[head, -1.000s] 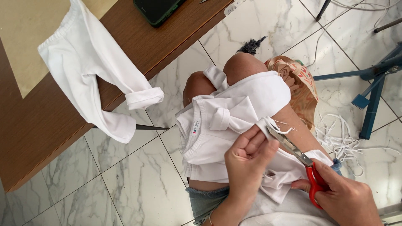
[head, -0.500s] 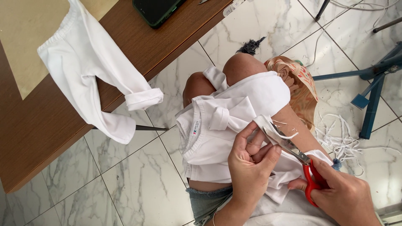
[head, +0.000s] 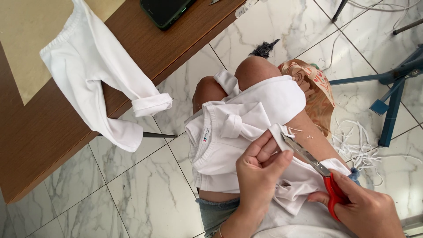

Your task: Trimming loose threads and excess fabric from white baby garments using scissors

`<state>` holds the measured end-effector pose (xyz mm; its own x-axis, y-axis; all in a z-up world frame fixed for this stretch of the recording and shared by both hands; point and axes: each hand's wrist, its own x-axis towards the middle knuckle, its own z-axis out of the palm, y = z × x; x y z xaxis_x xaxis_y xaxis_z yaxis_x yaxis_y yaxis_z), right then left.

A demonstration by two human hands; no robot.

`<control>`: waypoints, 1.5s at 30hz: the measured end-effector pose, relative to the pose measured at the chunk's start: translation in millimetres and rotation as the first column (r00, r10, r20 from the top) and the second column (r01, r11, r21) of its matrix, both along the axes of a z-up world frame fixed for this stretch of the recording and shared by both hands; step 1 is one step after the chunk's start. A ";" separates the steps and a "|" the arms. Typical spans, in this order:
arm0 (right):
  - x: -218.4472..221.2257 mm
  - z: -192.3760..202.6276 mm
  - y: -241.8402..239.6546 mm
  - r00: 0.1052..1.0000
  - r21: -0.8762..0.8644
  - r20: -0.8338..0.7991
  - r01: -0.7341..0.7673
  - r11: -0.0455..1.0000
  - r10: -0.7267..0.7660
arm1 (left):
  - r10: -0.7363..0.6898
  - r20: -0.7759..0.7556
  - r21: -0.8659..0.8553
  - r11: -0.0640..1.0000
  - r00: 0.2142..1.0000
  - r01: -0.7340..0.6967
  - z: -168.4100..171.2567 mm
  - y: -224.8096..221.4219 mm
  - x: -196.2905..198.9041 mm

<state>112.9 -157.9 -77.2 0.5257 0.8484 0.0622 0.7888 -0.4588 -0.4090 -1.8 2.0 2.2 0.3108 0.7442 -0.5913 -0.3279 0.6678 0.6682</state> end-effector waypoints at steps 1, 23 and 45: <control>-0.7 0.3 -0.7 1.000 -0.002 -0.016 0.013 1.000 -0.013 | -0.019 0.016 0.148 0.989 1.000 0.017 -2.7 -4.1 -0.4; 3.9 -10.7 -4.0 0.981 0.191 0.067 -0.193 0.962 0.184 | -0.147 -0.206 -0.050 0.989 0.968 0.139 -8.2 5.8 -26.1; -5.1 -5.3 3.6 0.998 0.006 0.007 -0.070 0.998 0.070 | 0.034 -0.098 0.329 0.944 0.995 0.000 -14.1 -12.1 -10.6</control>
